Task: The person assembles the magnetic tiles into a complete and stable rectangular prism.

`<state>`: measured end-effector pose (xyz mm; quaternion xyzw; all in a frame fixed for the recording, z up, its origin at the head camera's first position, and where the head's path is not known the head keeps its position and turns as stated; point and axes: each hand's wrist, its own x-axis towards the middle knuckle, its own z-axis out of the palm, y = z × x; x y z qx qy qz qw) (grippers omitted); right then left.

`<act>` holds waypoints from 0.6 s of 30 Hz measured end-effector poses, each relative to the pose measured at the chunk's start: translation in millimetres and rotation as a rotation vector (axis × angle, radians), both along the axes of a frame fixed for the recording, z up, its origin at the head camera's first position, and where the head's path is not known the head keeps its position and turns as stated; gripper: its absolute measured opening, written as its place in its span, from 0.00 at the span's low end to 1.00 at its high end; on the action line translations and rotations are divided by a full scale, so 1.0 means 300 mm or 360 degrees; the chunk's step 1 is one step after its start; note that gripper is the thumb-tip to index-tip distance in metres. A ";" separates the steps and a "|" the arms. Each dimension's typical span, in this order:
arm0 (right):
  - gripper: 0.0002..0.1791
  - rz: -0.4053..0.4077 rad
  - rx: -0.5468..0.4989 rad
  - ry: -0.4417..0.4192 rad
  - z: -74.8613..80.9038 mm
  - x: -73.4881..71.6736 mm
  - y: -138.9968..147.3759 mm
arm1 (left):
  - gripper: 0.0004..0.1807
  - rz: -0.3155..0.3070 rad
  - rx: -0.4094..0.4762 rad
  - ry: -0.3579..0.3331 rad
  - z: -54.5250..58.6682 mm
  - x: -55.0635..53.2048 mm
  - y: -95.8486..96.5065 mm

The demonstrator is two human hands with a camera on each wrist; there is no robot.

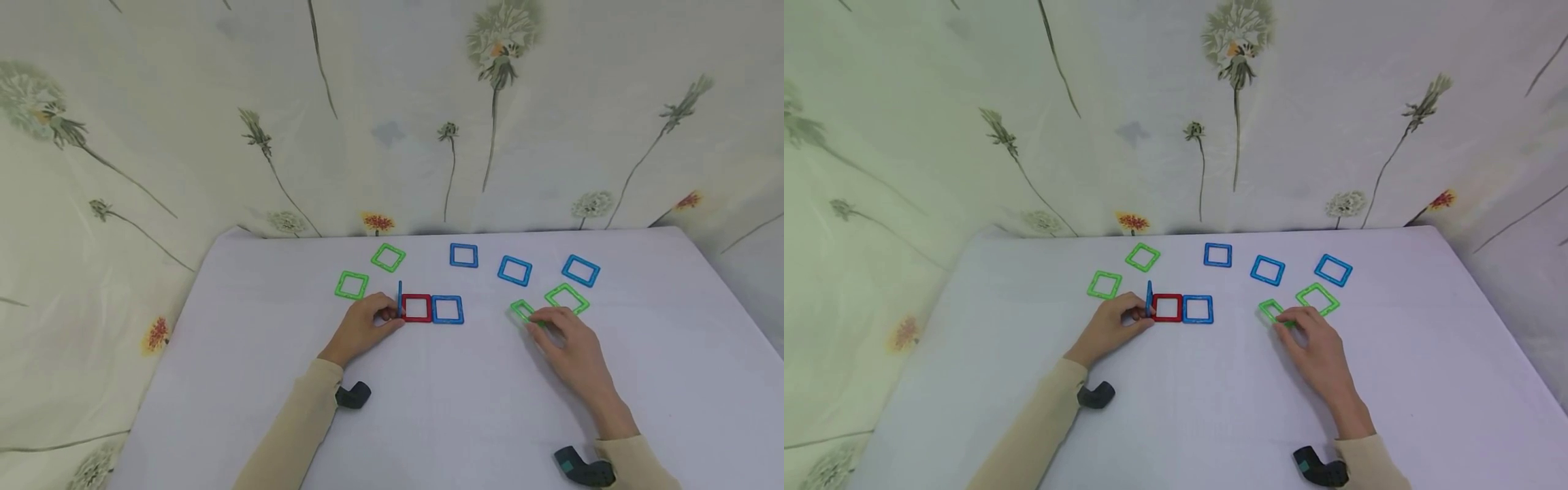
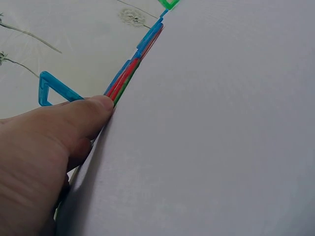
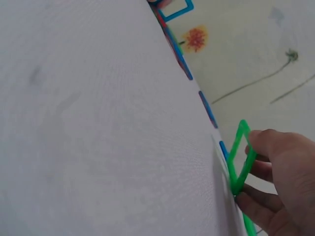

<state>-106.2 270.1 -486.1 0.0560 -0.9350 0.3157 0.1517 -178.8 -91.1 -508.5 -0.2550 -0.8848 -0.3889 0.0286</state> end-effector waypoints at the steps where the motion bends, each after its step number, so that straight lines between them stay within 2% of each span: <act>1: 0.10 0.0002 -0.0005 0.0027 0.001 0.000 -0.001 | 0.10 -0.0001 0.0000 -0.0005 0.000 0.000 0.000; 6: 0.09 0.0033 -0.0067 0.0175 0.000 -0.005 0.002 | 0.09 0.0009 -0.0003 -0.0028 -0.001 -0.003 -0.001; 10: 0.10 0.0033 -0.0086 0.0242 -0.007 -0.011 0.006 | 0.10 0.0010 0.0003 -0.0010 -0.004 -0.003 -0.001; 18: 0.08 -0.0028 -0.0117 0.0228 0.002 -0.020 0.008 | 0.10 0.0002 -0.0008 0.0015 -0.007 -0.004 -0.001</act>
